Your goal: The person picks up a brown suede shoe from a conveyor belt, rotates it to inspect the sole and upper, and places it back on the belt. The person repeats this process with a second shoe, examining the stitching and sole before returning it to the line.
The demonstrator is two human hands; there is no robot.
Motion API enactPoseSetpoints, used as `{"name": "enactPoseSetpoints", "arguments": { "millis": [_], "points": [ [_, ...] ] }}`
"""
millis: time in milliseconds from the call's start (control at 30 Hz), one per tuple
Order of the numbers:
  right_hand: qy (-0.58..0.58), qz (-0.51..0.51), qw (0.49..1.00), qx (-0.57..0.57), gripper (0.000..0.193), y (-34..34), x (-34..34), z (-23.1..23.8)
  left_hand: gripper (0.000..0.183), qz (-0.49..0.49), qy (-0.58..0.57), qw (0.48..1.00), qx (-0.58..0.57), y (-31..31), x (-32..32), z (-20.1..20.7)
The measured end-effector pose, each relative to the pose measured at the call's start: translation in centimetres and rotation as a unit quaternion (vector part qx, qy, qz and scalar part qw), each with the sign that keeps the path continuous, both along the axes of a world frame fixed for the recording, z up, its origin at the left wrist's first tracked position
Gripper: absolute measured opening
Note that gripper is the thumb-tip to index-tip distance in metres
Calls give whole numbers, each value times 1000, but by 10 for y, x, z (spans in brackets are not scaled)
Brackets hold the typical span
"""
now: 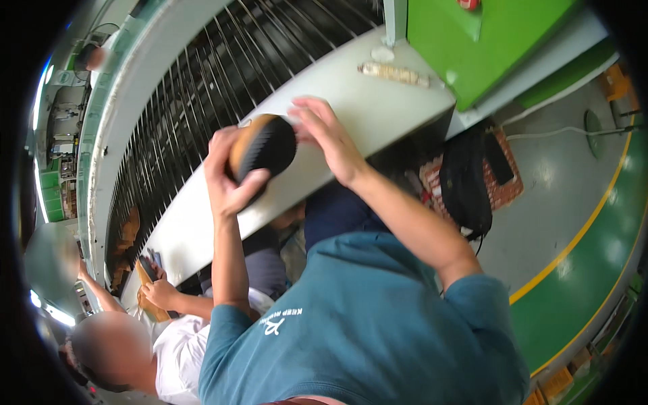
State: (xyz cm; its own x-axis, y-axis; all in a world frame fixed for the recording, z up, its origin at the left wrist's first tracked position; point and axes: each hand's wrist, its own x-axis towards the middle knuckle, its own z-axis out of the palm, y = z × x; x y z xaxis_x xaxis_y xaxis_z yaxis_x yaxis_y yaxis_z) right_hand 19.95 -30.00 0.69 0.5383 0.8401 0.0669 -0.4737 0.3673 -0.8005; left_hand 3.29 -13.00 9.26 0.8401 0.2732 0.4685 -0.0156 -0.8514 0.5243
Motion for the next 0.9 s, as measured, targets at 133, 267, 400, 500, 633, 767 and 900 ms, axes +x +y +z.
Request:
{"name": "enactPoseSetpoints", "arguments": {
  "millis": [133,267,400,500,633,767,900],
  "points": [
    [297,147,940,-79,69,-11,-20,22,85,48,-385,752,-533,-40,17,1],
    [252,128,959,-5,58,-9,1,63,95,-43,-443,713,-541,-30,27,15],
    [-189,-34,980,-46,36,-2,41,32,91,26,-420,747,-515,37,-18,-50],
    [-195,-45,978,-60,36,3,28,24,92,92,-427,696,-571,34,-14,-94],
    [-229,-32,969,-81,36,10,24,24,93,103,-441,680,-577,26,-25,-110],
    [-229,-30,969,-85,35,13,24,24,98,107,-436,691,-566,26,-25,-114],
    [-265,-32,961,-73,35,11,27,21,98,113,-410,711,-560,27,-28,-111]
  ]
}}
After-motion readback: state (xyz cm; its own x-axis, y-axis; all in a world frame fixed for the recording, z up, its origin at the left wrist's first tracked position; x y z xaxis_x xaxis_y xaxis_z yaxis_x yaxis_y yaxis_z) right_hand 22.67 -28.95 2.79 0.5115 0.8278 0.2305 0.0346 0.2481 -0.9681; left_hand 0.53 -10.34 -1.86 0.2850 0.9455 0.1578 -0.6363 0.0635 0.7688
